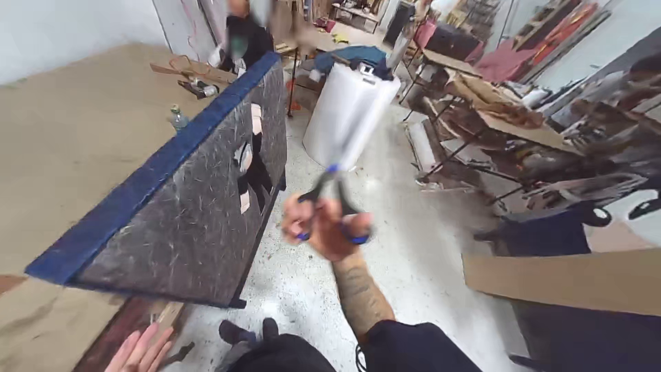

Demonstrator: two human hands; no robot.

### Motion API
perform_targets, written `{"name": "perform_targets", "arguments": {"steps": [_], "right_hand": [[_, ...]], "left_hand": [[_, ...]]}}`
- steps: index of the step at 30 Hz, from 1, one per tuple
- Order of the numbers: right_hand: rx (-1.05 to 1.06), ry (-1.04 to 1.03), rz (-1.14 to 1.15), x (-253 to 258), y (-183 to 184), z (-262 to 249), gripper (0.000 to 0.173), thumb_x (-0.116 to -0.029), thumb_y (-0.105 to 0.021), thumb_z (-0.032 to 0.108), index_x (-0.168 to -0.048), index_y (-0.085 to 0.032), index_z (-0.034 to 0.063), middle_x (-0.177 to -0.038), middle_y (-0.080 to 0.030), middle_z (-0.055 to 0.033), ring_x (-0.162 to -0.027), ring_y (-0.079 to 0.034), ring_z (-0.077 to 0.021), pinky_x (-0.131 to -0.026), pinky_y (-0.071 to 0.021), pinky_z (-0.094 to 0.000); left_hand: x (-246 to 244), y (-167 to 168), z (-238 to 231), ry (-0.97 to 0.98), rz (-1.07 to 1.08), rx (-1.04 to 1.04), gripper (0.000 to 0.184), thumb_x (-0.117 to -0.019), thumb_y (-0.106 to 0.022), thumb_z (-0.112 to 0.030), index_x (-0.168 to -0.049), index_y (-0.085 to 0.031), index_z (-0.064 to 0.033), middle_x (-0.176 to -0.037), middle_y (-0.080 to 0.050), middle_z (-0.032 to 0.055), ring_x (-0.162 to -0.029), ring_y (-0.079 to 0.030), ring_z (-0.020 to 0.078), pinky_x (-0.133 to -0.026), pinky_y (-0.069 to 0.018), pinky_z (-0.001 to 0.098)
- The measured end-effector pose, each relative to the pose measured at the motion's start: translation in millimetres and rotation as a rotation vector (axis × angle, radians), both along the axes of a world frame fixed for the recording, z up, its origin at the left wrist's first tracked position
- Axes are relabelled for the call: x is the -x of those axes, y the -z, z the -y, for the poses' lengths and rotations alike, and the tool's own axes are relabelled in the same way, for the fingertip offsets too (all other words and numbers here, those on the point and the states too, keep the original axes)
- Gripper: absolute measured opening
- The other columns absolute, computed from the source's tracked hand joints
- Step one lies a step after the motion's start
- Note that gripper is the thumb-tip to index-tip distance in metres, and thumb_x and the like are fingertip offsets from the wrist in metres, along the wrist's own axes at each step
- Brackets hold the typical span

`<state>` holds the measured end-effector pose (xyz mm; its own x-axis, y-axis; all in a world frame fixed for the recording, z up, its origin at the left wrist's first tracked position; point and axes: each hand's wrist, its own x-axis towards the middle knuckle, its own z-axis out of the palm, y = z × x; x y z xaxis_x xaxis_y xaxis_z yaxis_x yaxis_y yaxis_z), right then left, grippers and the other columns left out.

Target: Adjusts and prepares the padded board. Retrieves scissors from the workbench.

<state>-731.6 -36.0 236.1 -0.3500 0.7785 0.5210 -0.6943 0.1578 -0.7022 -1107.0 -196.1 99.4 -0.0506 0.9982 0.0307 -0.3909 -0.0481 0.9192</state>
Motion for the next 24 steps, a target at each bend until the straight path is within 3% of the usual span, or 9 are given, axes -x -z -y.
{"name": "perform_targets", "arguments": {"steps": [3, 6, 9, 11, 13, 16, 21, 22, 24], "right_hand": [[-0.130, 0.155, -0.039, -49, -40, 5, 0.056, -0.0786, -0.067, 0.073, -0.097, -0.073, 0.0209, -0.090, -0.068, 0.0037, -0.073, -0.062, -0.0105, -0.064, -0.0524, -0.0275], [-0.112, 0.137, 0.007, -54, -31, 14, 0.045, -0.0836, -0.074, 0.060, -0.097, -0.072, 0.0168, -0.082, -0.066, 0.0030, -0.060, -0.060, -0.0080, -0.052, -0.0497, -0.0228], [-0.127, 0.323, 0.324, -5, 14, 13, 0.057, -0.0793, -0.076, 0.067, -0.115, -0.071, 0.0231, -0.111, -0.072, -0.0044, -0.088, -0.070, -0.0196, -0.068, -0.0606, -0.0353], [-0.124, 0.193, 0.470, 45, 50, 18, 0.080, -0.0735, -0.078, 0.071, -0.125, -0.062, 0.0125, -0.129, -0.064, -0.0124, -0.107, -0.067, -0.0270, -0.078, -0.0615, -0.0411], [-0.100, 0.036, 0.510, 92, 87, 38, 0.060, -0.0783, -0.085, 0.050, -0.105, -0.067, -0.0013, -0.108, -0.069, -0.0156, -0.093, -0.068, -0.0234, -0.076, -0.0608, -0.0375], [-0.098, -0.135, 0.641, 155, 127, 73, 0.025, -0.0789, -0.086, 0.018, -0.079, -0.066, 0.0019, -0.083, -0.070, -0.0071, -0.074, -0.066, -0.0127, -0.065, -0.0566, -0.0295], [-0.246, -0.393, 0.948, 210, 161, 92, 0.053, -0.0751, -0.091, 0.031, -0.115, -0.068, 0.0052, -0.133, -0.062, -0.0090, -0.102, -0.067, -0.0136, -0.077, -0.0611, -0.0310], [-0.247, -0.418, 0.952, 221, 168, 94, 0.046, -0.0771, -0.089, 0.029, -0.110, -0.068, 0.0042, -0.124, -0.065, -0.0093, -0.096, -0.067, -0.0138, -0.073, -0.0605, -0.0315], [-0.159, -0.403, 0.957, 243, 185, 104, 0.023, -0.0846, -0.080, 0.022, -0.087, -0.066, 0.0042, -0.083, -0.069, -0.0054, -0.069, -0.066, -0.0137, -0.061, -0.0576, -0.0336]], "left_hand": [[-7, 17, 7, 0.018, 0.006, 0.082, 0.045, -0.1114, -0.039, -0.025, -0.149, -0.048, -0.0027, -0.144, -0.060, 0.0173, -0.128, -0.062, 0.0337, -0.110, -0.0500, 0.0495], [-26, 18, 4, 0.041, -0.008, 0.161, 0.047, -0.1107, -0.039, -0.024, -0.148, -0.047, 0.0023, -0.138, -0.064, 0.0215, -0.121, -0.066, 0.0348, -0.106, -0.0530, 0.0484], [-50, 12, -7, 0.035, -0.008, 0.141, 0.049, -0.1071, -0.048, -0.027, -0.144, -0.052, 0.0047, -0.132, -0.066, 0.0250, -0.116, -0.068, 0.0386, -0.103, -0.0547, 0.0494], [-61, 7, -9, 0.052, -0.058, 0.079, 0.046, -0.1075, -0.048, -0.024, -0.142, -0.055, 0.0047, -0.130, -0.068, 0.0240, -0.114, -0.069, 0.0387, -0.103, -0.0555, 0.0500], [-64, 5, 2, 0.070, -0.085, 0.008, 0.041, -0.1087, -0.048, -0.021, -0.140, -0.058, 0.0038, -0.128, -0.069, 0.0215, -0.112, -0.070, 0.0356, -0.102, -0.0561, 0.0499], [-50, 11, 32, -0.068, -0.169, 0.096, 0.029, -0.1066, -0.054, -0.019, -0.128, -0.069, -0.0055, -0.117, -0.074, 0.0064, -0.103, -0.071, 0.0166, -0.095, -0.0594, 0.0369], [-13, 42, 72, -0.161, -0.459, 0.430, 0.028, -0.1070, -0.052, -0.026, -0.120, -0.071, -0.0103, -0.100, -0.076, 0.0015, -0.088, -0.072, 0.0116, -0.083, -0.0618, 0.0367], [-6, 40, 78, -0.154, -0.547, 0.477, 0.028, -0.1075, -0.051, -0.028, -0.119, -0.072, -0.0122, -0.096, -0.075, 0.0007, -0.084, -0.071, 0.0108, -0.081, -0.0614, 0.0372], [9, 36, 89, -0.108, -0.687, 0.499, 0.030, -0.1076, -0.051, -0.031, -0.120, -0.071, -0.0119, -0.096, -0.074, 0.0042, -0.086, -0.071, 0.0142, -0.084, -0.0599, 0.0425]]}}
